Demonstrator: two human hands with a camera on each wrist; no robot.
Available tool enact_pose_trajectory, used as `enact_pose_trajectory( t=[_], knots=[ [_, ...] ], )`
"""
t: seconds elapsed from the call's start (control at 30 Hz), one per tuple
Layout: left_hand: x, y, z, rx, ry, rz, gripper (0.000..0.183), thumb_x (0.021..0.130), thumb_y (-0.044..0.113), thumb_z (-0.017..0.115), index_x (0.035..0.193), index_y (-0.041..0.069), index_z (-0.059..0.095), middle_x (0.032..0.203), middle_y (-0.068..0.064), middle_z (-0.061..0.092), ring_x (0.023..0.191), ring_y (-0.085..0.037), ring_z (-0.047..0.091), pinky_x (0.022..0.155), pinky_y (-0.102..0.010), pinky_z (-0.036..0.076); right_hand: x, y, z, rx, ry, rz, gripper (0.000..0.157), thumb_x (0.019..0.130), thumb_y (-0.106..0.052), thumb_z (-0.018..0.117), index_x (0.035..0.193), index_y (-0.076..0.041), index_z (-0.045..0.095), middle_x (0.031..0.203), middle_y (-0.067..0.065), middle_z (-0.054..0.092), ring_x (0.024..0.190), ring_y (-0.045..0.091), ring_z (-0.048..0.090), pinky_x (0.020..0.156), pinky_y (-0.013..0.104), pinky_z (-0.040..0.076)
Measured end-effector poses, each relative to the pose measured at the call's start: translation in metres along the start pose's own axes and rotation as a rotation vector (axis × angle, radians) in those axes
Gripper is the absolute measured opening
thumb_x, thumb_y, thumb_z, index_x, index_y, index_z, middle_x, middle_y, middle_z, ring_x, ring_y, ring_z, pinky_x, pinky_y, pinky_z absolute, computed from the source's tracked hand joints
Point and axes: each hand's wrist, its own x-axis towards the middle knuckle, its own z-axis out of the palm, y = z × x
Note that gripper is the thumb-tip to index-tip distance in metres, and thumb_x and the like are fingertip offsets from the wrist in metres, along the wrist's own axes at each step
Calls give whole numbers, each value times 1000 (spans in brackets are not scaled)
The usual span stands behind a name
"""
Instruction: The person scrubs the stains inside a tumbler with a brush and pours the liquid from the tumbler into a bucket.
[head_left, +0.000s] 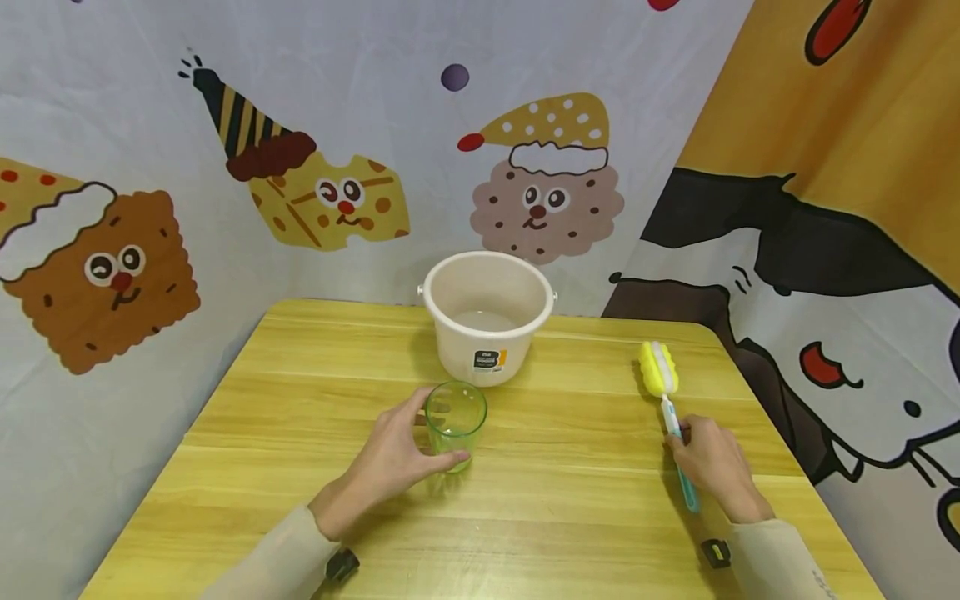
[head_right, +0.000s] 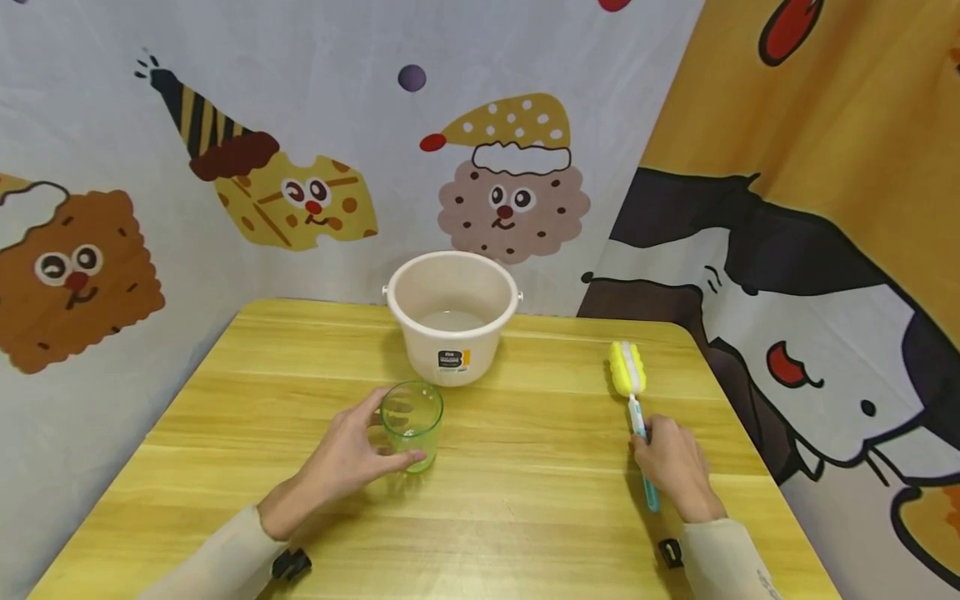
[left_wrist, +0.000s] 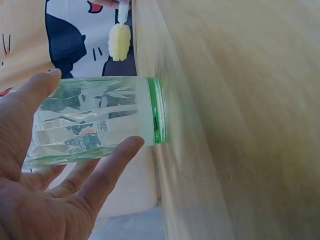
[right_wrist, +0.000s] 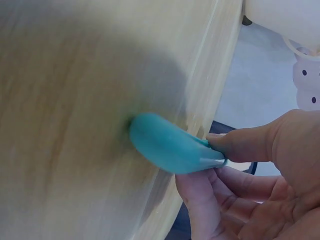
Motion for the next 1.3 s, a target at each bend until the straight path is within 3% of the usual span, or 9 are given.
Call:
enact_pose_trajectory(
  t=[0.47,0.9,1.3],
  knots=[
    [1,1,-1,7,-10,-9,100,79,32,112,163,17,60,145,-10,81,126,-34,82,109,-54,71,-5,-10,-2,-10,45,-14,32,113,-21,74,135,1,79,124,26,85,76,24,66,58,35,47],
    [1,1,0,-2,-21,-14,99,79,32,112,162,17,59,146,-12,80,127,-36,81,109,-56,71,-14,-20,1,-5,152,-71,32,112,-18,75,140,-4,80,118,20,86,61,22,51,48,35,37],
    [1,0,-2,-1,-21,-16,99,79,34,112,162,21,59,147,-10,81,128,-35,81,110,-56,70,-15,-31,2,-21,229,-95,32,109,-15,79,140,-9,83,114,23,87,62,23,54,48,36,37]
  ],
)
